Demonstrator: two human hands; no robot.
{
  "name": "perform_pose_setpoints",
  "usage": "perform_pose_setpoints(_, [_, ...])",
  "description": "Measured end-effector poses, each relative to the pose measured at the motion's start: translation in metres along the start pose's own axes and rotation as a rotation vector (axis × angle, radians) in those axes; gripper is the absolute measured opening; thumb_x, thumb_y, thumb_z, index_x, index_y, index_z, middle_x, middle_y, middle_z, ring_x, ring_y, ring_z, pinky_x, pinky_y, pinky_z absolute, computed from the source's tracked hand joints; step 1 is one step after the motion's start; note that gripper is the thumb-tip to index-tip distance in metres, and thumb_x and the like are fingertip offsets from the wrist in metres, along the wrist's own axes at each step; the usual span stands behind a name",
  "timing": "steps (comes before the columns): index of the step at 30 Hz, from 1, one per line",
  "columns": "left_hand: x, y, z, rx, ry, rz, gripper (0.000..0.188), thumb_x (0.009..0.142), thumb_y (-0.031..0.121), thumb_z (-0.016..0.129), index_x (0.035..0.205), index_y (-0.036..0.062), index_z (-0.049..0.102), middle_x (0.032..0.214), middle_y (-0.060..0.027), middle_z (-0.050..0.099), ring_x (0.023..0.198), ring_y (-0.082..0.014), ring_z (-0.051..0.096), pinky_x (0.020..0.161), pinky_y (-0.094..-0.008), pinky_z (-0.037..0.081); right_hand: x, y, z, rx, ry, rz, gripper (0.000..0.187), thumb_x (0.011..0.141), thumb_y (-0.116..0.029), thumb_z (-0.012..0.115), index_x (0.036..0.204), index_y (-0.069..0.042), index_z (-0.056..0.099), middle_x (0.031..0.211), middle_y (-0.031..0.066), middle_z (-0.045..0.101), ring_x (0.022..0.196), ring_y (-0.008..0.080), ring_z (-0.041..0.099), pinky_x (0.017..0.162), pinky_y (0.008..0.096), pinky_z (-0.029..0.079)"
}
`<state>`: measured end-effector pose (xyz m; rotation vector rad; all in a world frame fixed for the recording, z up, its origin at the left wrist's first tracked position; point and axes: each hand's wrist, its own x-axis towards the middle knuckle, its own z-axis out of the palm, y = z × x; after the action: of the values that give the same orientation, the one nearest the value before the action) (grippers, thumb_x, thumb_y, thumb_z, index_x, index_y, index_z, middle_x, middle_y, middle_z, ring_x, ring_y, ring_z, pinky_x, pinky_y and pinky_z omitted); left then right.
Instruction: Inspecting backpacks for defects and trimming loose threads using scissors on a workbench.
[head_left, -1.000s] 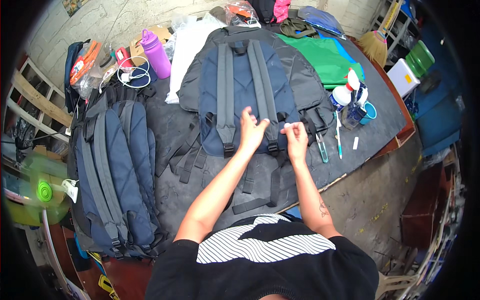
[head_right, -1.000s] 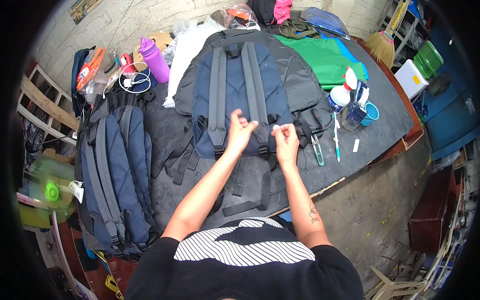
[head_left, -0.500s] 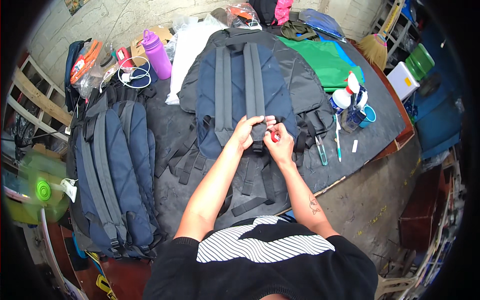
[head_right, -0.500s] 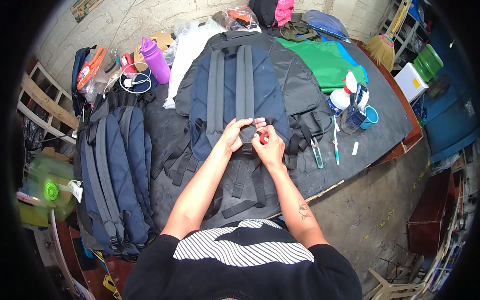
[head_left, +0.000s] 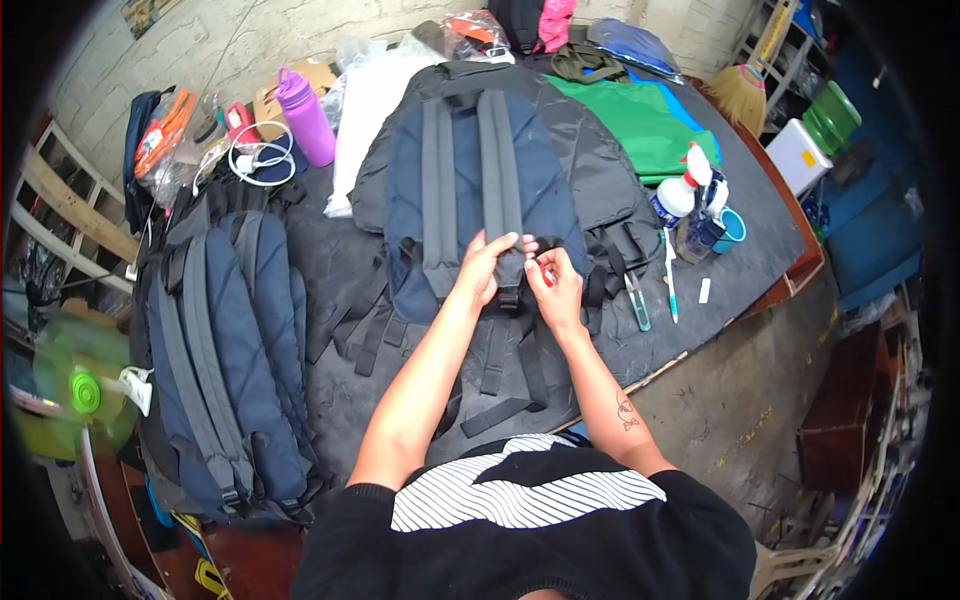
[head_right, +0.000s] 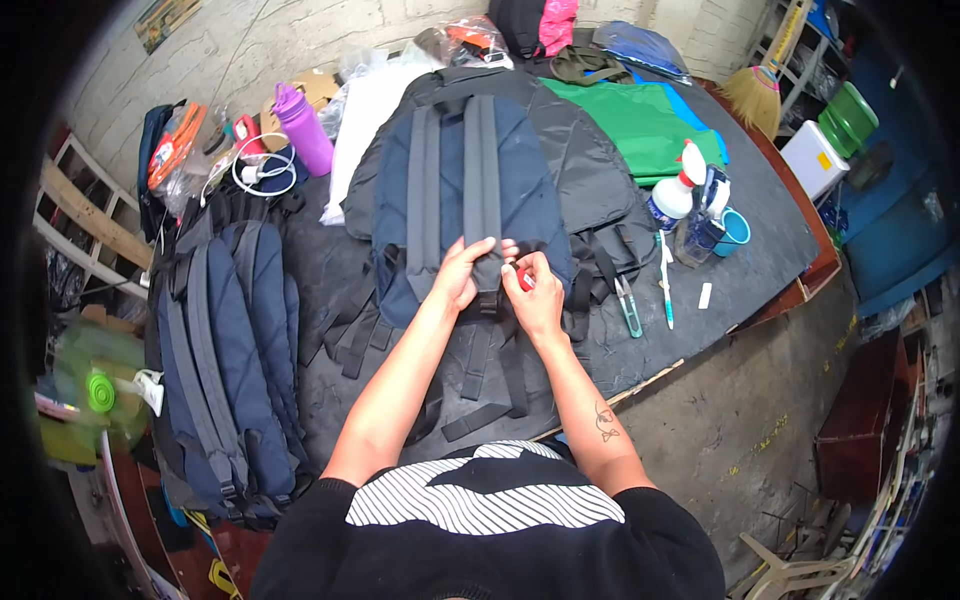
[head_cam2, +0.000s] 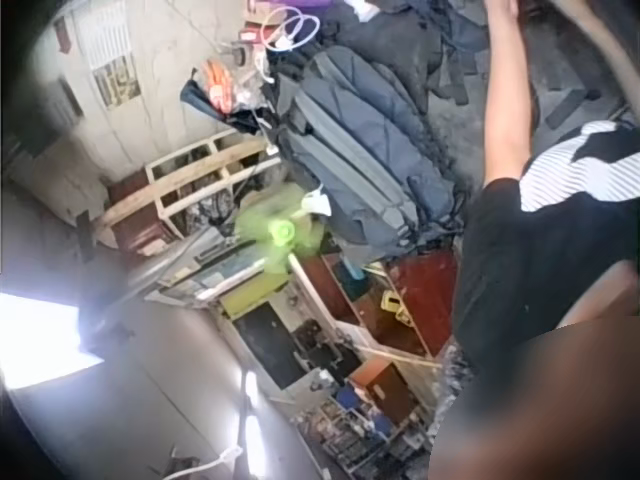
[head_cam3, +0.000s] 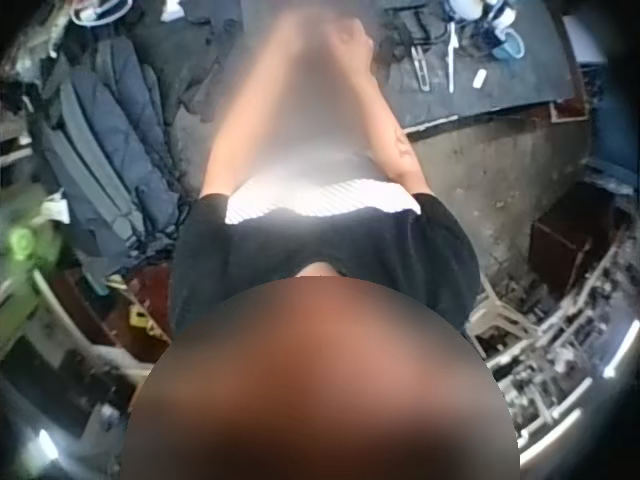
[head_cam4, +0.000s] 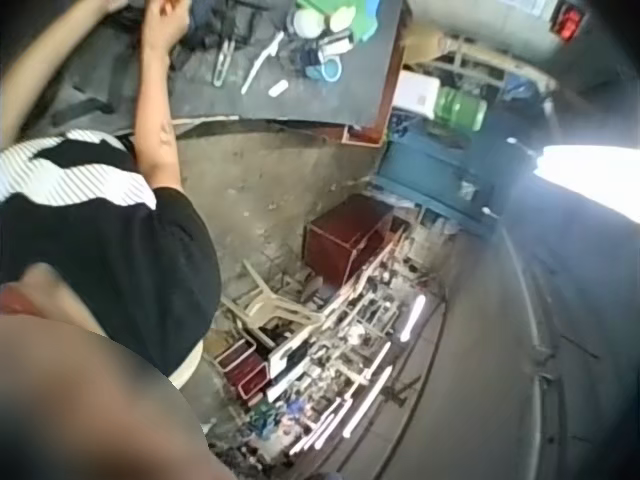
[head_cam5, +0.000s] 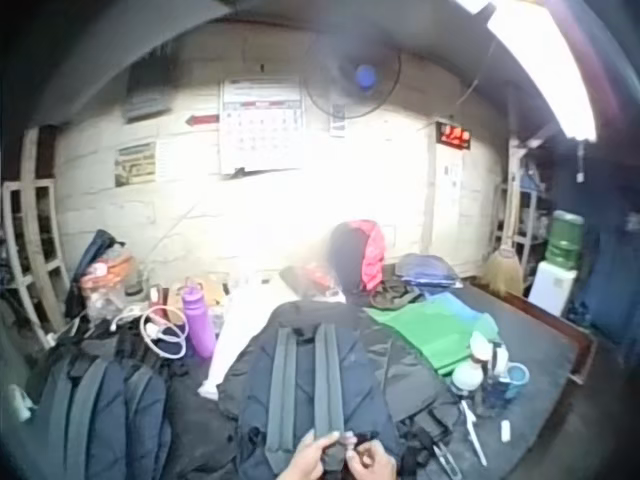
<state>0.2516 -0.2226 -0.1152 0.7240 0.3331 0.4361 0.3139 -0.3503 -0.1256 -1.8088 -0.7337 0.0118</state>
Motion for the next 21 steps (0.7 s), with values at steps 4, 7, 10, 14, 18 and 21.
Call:
perform_pose_setpoints(4, [-0.003, 0.000, -0.004, 0.393, 0.408, 0.506, 0.033, 0.081, 0.009, 0.069, 0.105, 0.0014, 0.047, 0.090, -0.0081, 0.054, 0.079, -0.0121, 0.053, 0.072, -0.0246, 0.047, 0.013, 0.000, -0.042, 0.157, 0.199, 0.011, 0.025, 0.083, -0.021, 0.066, 0.091, -0.001, 0.053, 0.074, 0.0052, 0.055, 0.068, 0.0128, 0.051, 0.063, 0.0283, 0.044])
perform_pose_setpoints(7, [-0.007, 0.019, 0.006, 0.865, 0.469, 0.834, 0.025, 0.082, 0.006, 0.066, 0.103, 0.0011, 0.054, 0.095, -0.0079, 0.055, 0.087, -0.0146, 0.056, 0.074, -0.0256, 0.047, 0.030, 0.016, -0.088, -0.039, 0.409, 0.013, 0.029, 0.081, -0.019, 0.066, 0.099, -0.001, 0.052, 0.083, 0.0110, 0.057, 0.077, 0.0208, 0.056, 0.071, 0.0337, 0.046])
perform_pose_setpoints(10, [-0.003, 0.028, 0.043, 1.013, 0.226, 0.872, 0.012, 0.081, 0.004, 0.062, 0.093, 0.0015, 0.062, 0.092, -0.0071, 0.057, 0.082, -0.0153, 0.058, 0.072, -0.0265, 0.048, 0.036, 0.062, -0.144, -0.336, 0.411, 0.107, 0.032, 0.079, -0.018, 0.066, 0.104, -0.002, 0.053, 0.092, 0.0160, 0.060, 0.084, 0.0319, 0.058, 0.079, 0.0405, 0.045])
perform_pose_setpoints(14, [0.042, 0.012, 0.061, 1.447, -0.115, 0.794, 0.016, 0.081, 0.010, 0.061, 0.094, 0.0028, 0.066, 0.097, -0.0123, 0.057, 0.094, -0.0261, 0.056, 0.084, -0.0354, 0.045, 0.011, 0.063, -0.164, -0.766, 0.411, -0.020, 0.040, 0.075, -0.023, 0.070, 0.107, -0.006, 0.054, 0.110, 0.0144, 0.054, 0.102, 0.0347, 0.048, 0.090, 0.0449, 0.036])
perform_pose_setpoints(18, [0.074, -0.018, 0.076, 1.663, -0.193, 0.764, 0.017, 0.081, 0.016, 0.062, 0.091, 0.0028, 0.067, 0.108, -0.0135, 0.053, 0.102, -0.0308, 0.050, 0.089, -0.0397, 0.042, -0.028, 0.062, -0.162, -0.721, 0.023, 0.073, 0.040, 0.073, -0.020, 0.073, 0.105, -0.006, 0.054, 0.106, 0.0146, 0.053, 0.102, 0.0358, 0.048, 0.089, 0.0453, 0.037])
perform_pose_setpoints(21, [0.082, -0.024, 0.085, 2.070, -0.281, 0.600, 0.018, 0.078, 0.019, 0.064, 0.084, 0.0016, 0.068, 0.107, -0.0139, 0.053, 0.099, -0.0297, 0.051, 0.084, -0.0401, 0.044, -0.041, 0.086, -0.165, -0.628, 0.073, 0.060, 0.033, 0.075, -0.011, 0.069, 0.102, -0.002, 0.055, 0.101, 0.0174, 0.054, 0.097, 0.0367, 0.051, 0.085, 0.0439, 0.040])
